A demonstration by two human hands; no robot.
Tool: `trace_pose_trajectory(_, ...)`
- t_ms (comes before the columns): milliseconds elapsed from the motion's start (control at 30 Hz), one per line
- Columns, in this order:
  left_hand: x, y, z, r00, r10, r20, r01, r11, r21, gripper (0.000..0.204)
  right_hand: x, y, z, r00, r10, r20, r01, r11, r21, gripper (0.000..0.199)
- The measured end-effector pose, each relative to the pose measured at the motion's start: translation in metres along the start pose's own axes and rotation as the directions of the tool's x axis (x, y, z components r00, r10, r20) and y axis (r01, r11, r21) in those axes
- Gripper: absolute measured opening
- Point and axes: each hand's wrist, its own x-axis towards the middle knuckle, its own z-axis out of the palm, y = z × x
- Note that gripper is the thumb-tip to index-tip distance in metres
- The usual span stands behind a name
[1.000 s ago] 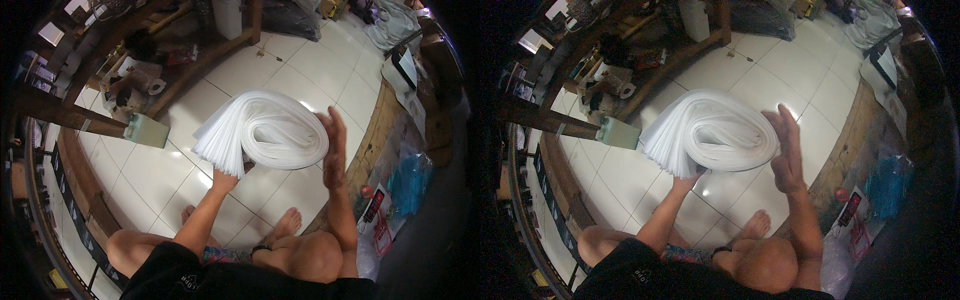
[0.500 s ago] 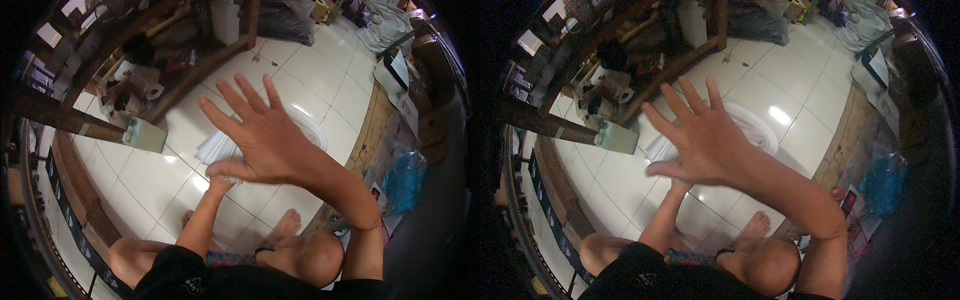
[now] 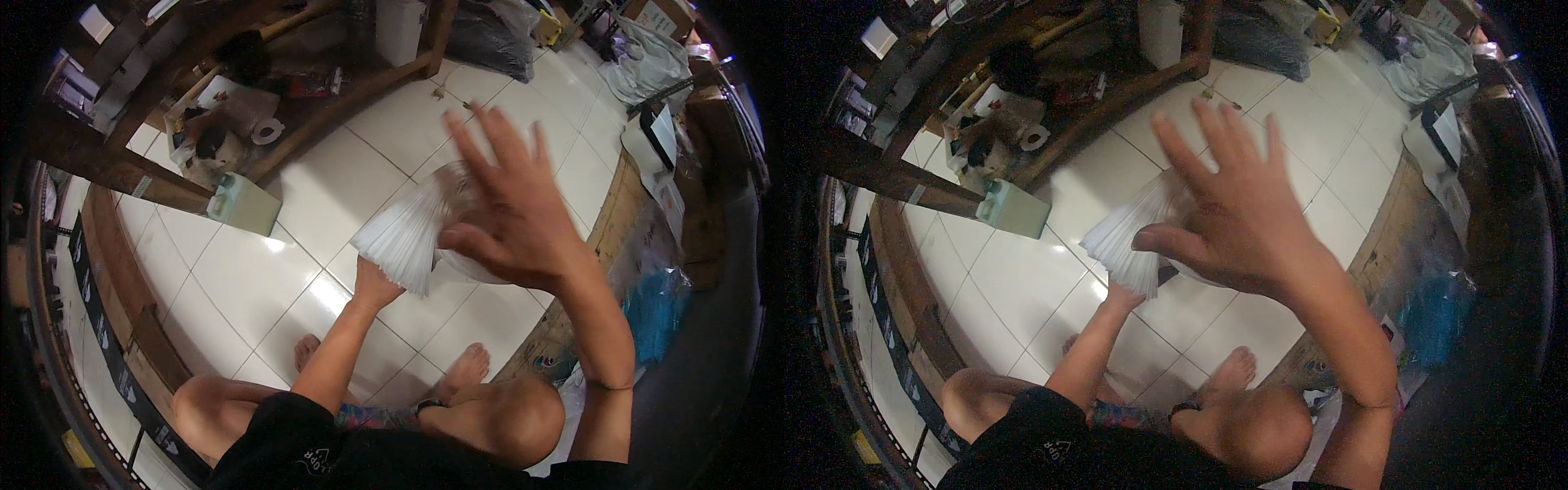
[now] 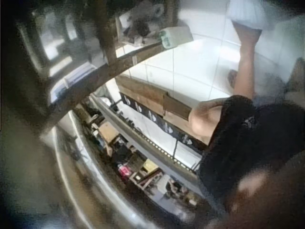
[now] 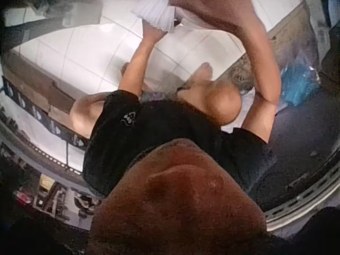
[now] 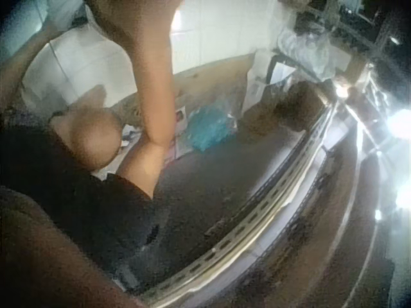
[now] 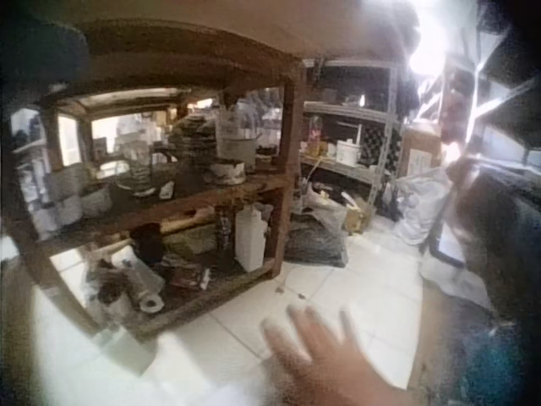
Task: The person sits on the floor and repeatedly folds white plastic shopping bags by hand. They smooth each bag flat, fold it in half, and then fold it again into a smaller rectangle. The person stacks the folded bags on a nearby wooden shelf.
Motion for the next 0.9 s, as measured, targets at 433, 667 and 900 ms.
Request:
trace_pose_trajectory(433,-0.005,-0.014,0.007,0.992,-0.043,0.119,0.029,0.993,0.116,0.045,0.055,-0.021,0.021,0.917,-0.222,-0.331,0.258,0.964,0.069,0.091)
trace_pose_trajectory(667,0.005,0.008,-0.004,0.995,0.059,0.079,-0.067,0.992,0.109,0.05,0.077,-0.025,0.007,0.971,-0.184,-0.15,0.197,0.977,0.081,0.095)
trace_pose_trajectory(900,0.004,-0.001,0.003,0.988,-0.088,0.124,0.081,0.995,0.066,0.064,0.086,-0.019,0.01,0.962,-0.196,-0.192,0.198,0.98,-0.007,0.092)
